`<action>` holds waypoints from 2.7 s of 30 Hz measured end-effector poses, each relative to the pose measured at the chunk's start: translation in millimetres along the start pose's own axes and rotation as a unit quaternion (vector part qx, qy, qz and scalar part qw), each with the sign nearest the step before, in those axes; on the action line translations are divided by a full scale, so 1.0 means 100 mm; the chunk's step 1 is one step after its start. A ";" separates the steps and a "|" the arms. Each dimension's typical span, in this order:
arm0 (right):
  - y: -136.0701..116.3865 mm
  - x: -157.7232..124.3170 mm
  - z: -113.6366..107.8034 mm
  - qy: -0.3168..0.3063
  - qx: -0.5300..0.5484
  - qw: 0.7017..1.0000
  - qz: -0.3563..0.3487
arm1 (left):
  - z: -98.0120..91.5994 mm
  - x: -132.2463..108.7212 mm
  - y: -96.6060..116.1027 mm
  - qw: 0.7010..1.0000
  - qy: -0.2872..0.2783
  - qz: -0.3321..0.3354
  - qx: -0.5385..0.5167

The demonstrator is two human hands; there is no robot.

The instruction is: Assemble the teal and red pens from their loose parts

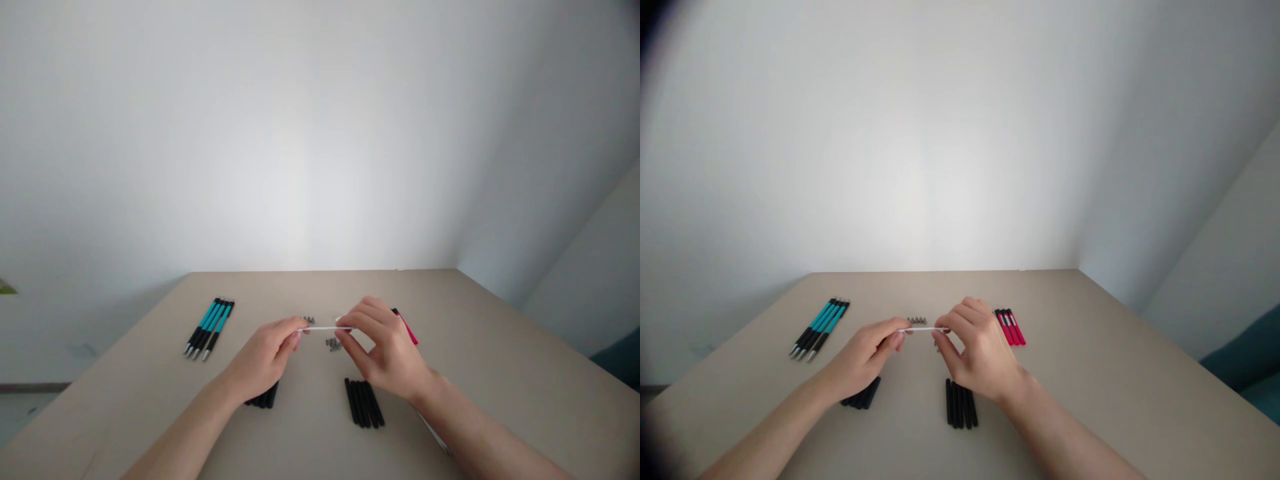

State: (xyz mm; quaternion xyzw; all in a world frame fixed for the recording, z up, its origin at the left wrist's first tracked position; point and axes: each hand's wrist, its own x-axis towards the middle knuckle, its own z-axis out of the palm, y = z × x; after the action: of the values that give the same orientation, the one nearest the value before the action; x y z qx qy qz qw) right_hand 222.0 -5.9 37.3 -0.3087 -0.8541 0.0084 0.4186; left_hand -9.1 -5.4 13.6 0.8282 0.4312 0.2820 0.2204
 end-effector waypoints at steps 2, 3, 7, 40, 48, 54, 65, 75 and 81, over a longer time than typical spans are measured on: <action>0.00 0.00 0.02 -0.002 0.008 1.000 -0.003 | 0.00 0.00 0.02 1.000 -0.009 -0.003 -0.012; 0.00 0.00 0.03 -0.007 0.010 1.000 -0.005 | 0.00 0.00 0.03 1.000 -0.015 -0.005 -0.020; 0.00 -0.01 0.05 -0.026 0.022 0.999 -0.012 | 0.01 -0.02 0.08 0.998 -0.031 -0.014 -0.044; 0.16 -0.10 0.20 -0.275 -0.069 0.946 0.161 | 0.04 0.01 0.08 0.987 0.035 -0.060 -0.143; 0.15 -0.09 0.18 -0.197 -0.014 0.974 0.111 | -0.02 -0.01 0.09 0.999 0.005 -0.049 0.011; 0.11 -0.07 0.16 -0.111 0.021 0.990 0.088 | -0.01 0.00 0.12 0.999 -0.021 -0.038 0.014; 0.13 -0.09 0.17 -0.100 0.016 0.993 0.054 | 0.00 0.00 0.11 0.998 -0.037 -0.039 0.031; 0.07 -0.05 0.18 -0.102 0.051 0.993 0.003 | 0.03 0.00 0.10 0.998 -0.044 -0.040 0.027; 0.04 -0.05 0.22 -0.108 0.064 0.992 -0.001 | 0.03 0.01 0.10 0.998 -0.057 -0.032 0.018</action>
State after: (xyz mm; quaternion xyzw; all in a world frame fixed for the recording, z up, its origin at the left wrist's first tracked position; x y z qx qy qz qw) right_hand 210.7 -0.2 18.5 -0.2777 -0.8924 0.0958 0.3425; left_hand -0.4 -10.5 17.9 0.8323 0.4496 0.2195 0.2386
